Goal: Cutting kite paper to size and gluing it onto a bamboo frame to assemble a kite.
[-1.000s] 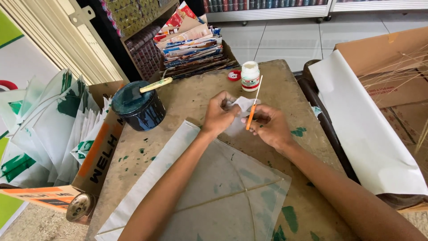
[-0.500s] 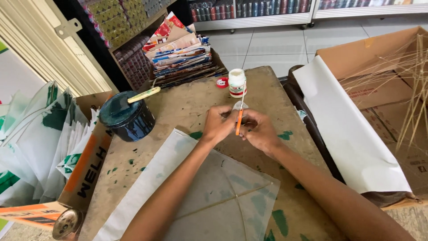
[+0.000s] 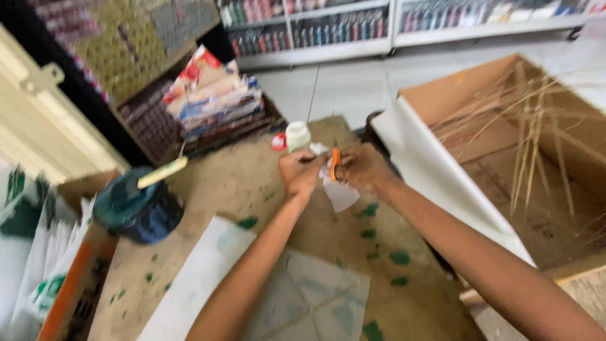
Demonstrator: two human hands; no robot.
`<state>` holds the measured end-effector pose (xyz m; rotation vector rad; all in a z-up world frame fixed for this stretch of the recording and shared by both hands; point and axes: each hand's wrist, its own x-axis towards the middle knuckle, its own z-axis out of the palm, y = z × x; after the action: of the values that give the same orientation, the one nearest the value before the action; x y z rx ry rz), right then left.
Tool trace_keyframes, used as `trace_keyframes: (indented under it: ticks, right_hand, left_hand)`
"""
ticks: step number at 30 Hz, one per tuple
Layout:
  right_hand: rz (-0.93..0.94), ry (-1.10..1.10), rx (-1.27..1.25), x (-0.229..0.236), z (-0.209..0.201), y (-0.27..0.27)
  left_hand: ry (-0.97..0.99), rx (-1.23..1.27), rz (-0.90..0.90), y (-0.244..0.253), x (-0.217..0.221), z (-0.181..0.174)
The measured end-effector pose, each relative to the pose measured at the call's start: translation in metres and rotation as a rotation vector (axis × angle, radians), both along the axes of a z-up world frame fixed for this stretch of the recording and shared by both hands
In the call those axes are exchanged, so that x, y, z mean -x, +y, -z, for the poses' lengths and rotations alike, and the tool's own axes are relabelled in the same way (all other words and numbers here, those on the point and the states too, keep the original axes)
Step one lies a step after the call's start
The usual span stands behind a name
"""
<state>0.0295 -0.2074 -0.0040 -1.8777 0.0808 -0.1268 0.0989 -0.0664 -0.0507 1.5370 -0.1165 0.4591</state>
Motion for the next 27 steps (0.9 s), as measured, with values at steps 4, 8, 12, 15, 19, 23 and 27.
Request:
trace_keyframes:
  ticks: [4,8,12,15,19,23,27]
  right_hand:
    - [0.073,0.107,0.179,-0.054,0.02,-0.033]
    - [0.058,0.06,0.566,-0.137,0.086,-0.065]
    - [-0.283,0.063,1.493,-0.152,0.047,-0.059]
    - [0.057,0.17,0.68,-0.174,0.066,-0.039]
    - [0.037,0.149,0.56,-0.184,0.072,-0.038]
    - [0.055,0.185,0.488,-0.18,0.065,-0.034]
    - [-0.01,0.25,0.549,-0.145,0.025,-0.026]
  left_hand:
    - [0.037,-0.068,-0.019,-0.007,0.017,-0.025]
    - [-0.012,-0.391,-0.002,-0.012,0.007,-0.025]
    - [-0.094,-0.546,-0.026,-0.022,0.007,-0.03]
    - [-0.179,-0.573,-0.108,-0.02,-0.001,-0.021]
    - [-0.211,-0.589,-0.16,-0.018,-0.006,-0.006]
    - [-0.273,-0.514,-0.192,-0.013,-0.002,-0.009]
    - [-0.226,-0.416,-0.231,-0.01,0.007,-0.02]
